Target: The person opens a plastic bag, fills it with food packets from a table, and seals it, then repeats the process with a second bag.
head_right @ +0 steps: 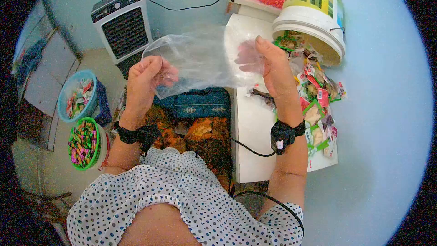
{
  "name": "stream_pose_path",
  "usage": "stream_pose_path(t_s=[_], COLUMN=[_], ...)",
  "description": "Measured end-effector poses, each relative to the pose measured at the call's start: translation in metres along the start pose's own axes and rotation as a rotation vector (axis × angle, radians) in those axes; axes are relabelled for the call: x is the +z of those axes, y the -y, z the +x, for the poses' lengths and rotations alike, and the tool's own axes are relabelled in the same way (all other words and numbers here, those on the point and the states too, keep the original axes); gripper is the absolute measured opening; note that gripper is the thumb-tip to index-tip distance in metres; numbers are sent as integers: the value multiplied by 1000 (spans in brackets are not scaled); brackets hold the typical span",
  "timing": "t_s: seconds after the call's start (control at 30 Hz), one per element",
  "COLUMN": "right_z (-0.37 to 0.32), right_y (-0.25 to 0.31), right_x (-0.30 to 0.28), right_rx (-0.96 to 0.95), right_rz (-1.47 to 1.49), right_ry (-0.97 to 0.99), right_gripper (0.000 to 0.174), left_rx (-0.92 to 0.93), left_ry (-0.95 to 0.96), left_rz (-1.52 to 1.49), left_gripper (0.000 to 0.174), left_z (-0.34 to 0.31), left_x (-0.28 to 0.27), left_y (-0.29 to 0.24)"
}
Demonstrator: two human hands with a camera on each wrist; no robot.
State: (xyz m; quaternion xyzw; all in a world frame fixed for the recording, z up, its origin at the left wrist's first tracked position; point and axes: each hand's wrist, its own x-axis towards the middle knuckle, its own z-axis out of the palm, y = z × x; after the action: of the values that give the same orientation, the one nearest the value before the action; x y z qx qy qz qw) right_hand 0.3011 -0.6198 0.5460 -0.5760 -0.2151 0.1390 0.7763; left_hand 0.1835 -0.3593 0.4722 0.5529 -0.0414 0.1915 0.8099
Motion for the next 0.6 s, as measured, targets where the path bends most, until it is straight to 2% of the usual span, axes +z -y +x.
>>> stream_pose_path(t_s=[0.1, 0.2, 0.3, 0.4, 0.5, 0.6], right_z=[5, 11, 15, 9, 9, 6], right_y=[-11, -18, -16, -10, -9, -14], right_x=[-8, -14, -22, -16, -8, 5], right_rx=[-57, -164, -253, -199, -52, -47], right_rz=[-99, -83, -175, -115, -81, -195], right_ry=[4, -15, -171, -110, -14, -101], right_gripper=[26, 24, 25, 30, 43, 56], left_rx=[-1, -106, -209, -179, -112, 15], left_ry=[66, 250, 395, 399, 396, 319], left_rz=[97, 128, 107, 3, -46, 34], left_gripper=[29, 39, 56, 68, 73, 73], left_z=[-2, -1, -2, -6, -2, -3], left_x=[1, -4, -10, 5, 2, 3], left_y=[2, -7, -8, -16, -13, -20])
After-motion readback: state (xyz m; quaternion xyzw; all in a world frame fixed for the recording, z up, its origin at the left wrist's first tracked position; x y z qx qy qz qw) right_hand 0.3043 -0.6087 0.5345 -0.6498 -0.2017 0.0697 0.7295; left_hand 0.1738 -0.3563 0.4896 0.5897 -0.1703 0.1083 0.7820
